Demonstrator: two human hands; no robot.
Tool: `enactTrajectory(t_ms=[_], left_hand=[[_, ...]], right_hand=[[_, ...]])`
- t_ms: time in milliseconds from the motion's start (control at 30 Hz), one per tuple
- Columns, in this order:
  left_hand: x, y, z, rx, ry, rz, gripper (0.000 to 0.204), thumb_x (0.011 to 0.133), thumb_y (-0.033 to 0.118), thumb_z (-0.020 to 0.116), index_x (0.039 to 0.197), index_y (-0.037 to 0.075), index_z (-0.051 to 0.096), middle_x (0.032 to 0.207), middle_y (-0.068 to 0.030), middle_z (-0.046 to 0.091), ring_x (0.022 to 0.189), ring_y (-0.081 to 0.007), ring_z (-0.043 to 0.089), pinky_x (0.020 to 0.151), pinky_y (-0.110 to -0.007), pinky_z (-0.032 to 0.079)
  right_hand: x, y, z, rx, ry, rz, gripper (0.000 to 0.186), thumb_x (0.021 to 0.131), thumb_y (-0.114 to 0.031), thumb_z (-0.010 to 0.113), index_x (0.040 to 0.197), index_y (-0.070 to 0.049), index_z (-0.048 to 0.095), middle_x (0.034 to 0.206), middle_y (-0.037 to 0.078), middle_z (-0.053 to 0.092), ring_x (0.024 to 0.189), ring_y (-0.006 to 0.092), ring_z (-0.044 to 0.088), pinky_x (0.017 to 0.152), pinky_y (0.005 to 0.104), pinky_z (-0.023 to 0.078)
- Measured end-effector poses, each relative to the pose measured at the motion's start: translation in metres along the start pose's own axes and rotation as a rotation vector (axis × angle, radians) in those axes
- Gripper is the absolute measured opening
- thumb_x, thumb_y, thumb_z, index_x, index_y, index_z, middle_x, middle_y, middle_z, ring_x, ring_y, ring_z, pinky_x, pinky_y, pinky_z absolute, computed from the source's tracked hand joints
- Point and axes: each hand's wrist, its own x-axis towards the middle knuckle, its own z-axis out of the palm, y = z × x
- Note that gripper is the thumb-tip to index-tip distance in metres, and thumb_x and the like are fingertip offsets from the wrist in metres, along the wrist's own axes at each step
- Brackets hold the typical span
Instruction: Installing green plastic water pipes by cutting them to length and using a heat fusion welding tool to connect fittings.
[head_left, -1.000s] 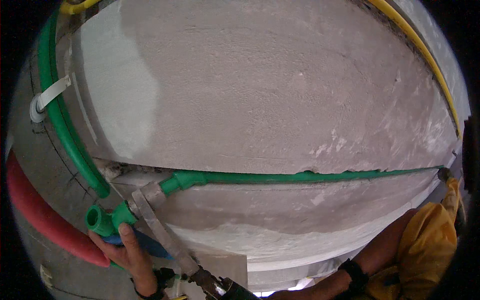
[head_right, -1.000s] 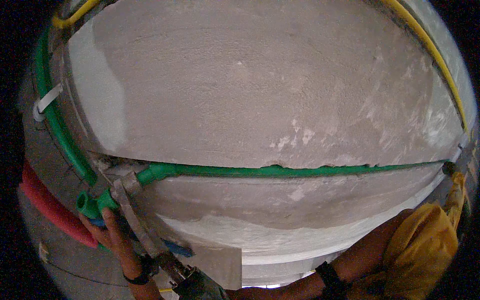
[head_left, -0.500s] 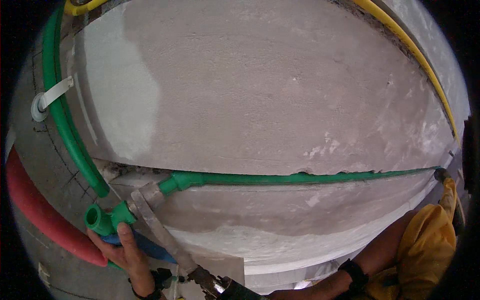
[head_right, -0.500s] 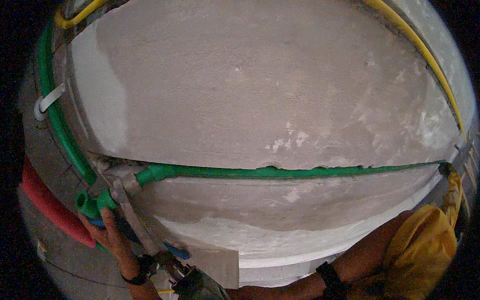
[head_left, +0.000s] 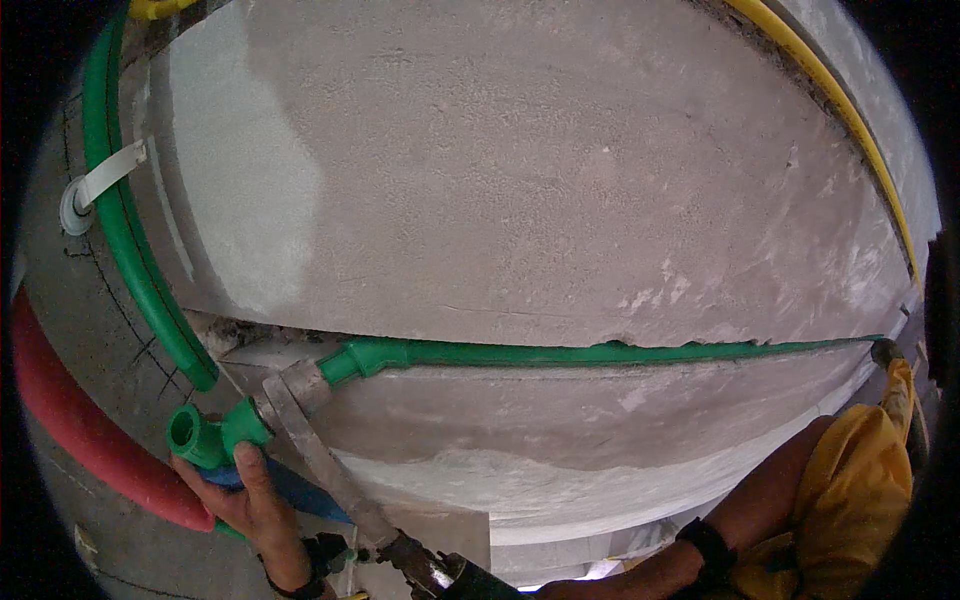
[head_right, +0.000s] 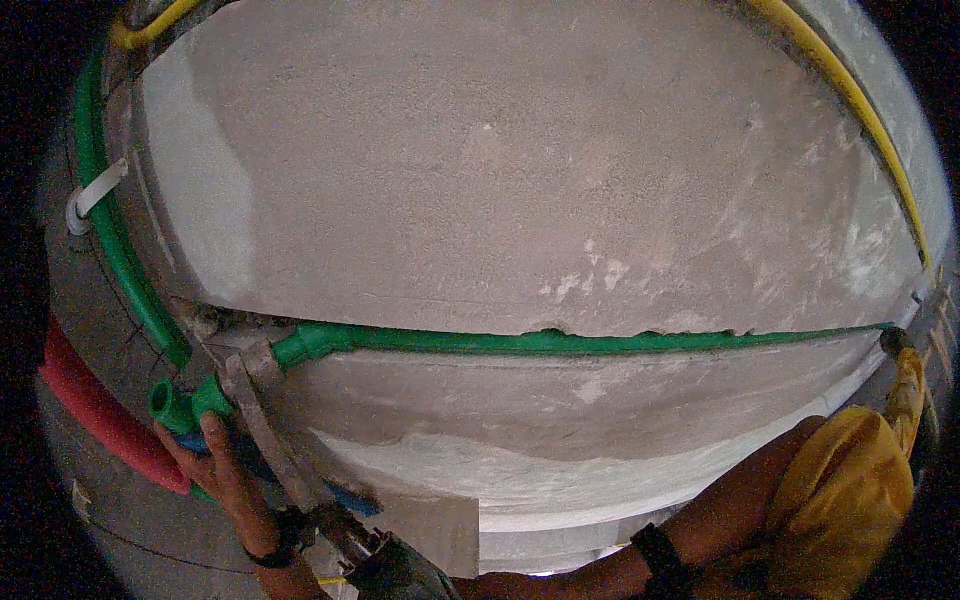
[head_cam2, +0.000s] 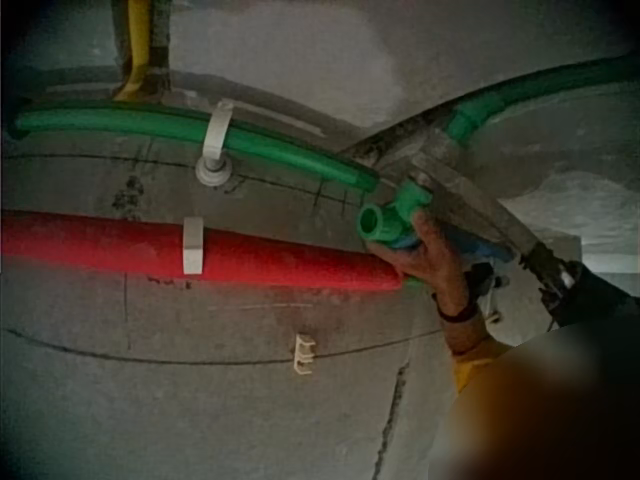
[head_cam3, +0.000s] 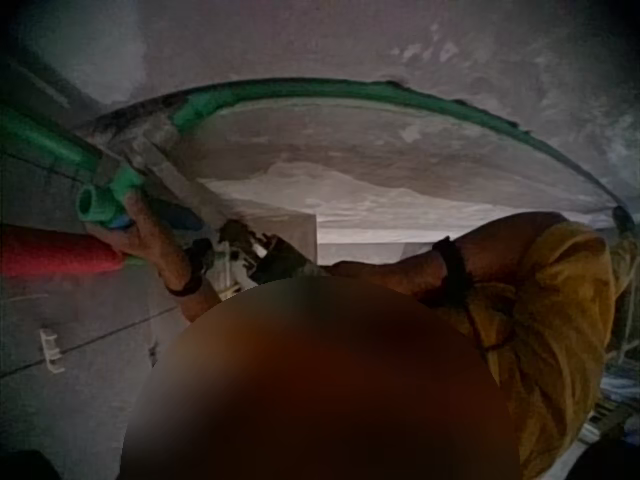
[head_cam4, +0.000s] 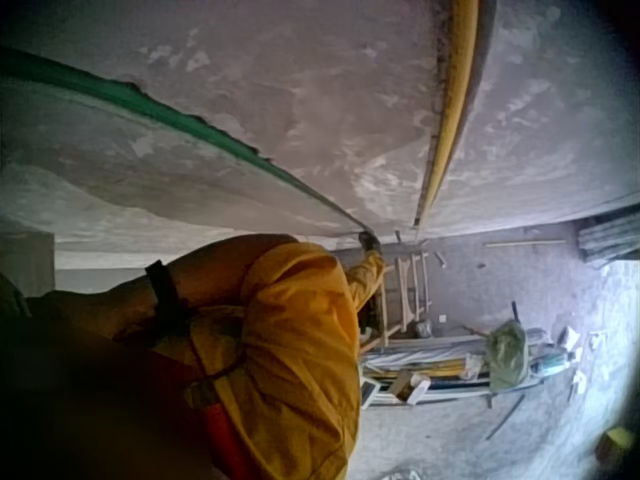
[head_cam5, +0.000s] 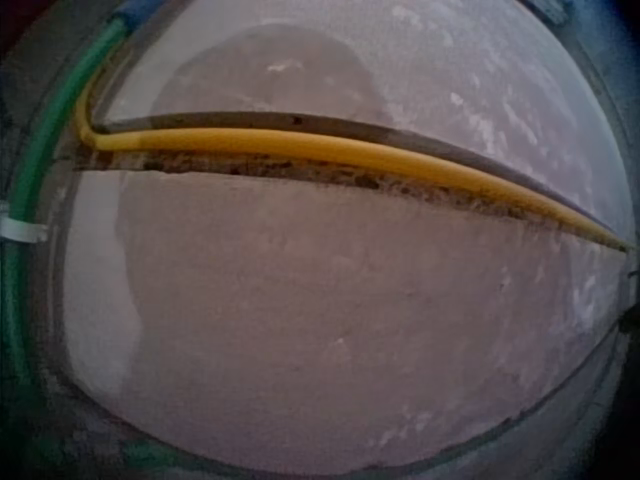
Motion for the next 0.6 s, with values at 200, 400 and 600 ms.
enactTrajectory(t_ms=[200, 400, 600], left_hand=[[0.002, -0.001, 0.003, 0.031, -0.024, 0.066, 0.060, 0.088, 0.029, 0.065, 0.132, -0.002, 0.038, 0.115, -0.0109, 0.049, 0.098, -0.0193, 0.051, 0.088, -0.031, 0.041], [0.001, -0.001, -0.005, 0.090, 0.029, -0.002, 0.061, 0.087, 0.029, 0.066, 0.131, -0.003, 0.038, 0.113, -0.0108, 0.050, 0.098, -0.0194, 0.051, 0.088, -0.032, 0.041], [-0.002, 0.003, 0.003, 0.059, -0.079, 0.061, 0.063, 0.086, 0.028, 0.066, 0.132, -0.003, 0.036, 0.114, -0.0115, 0.049, 0.101, -0.0205, 0.050, 0.089, -0.032, 0.042]], right_hand=[[0.002, 0.002, -0.003, -0.077, 0.009, -0.137, 0.031, 0.090, -0.019, 0.061, 0.115, -0.002, 0.057, 0.117, 0.014, 0.061, 0.107, 0.0220, 0.057, 0.091, 0.0369, 0.045], [0.006, -0.033, -0.014, -0.124, -0.055, -0.109, 0.031, 0.091, -0.020, 0.060, 0.116, -0.003, 0.057, 0.119, 0.015, 0.060, 0.108, 0.0269, 0.057, 0.092, 0.0382, 0.045], [-0.008, -0.037, -0.006, -0.227, 0.034, -0.024, 0.031, 0.092, -0.018, 0.057, 0.118, -0.001, 0.054, 0.122, 0.017, 0.057, 0.111, 0.0294, 0.055, 0.100, 0.0387, 0.039]])
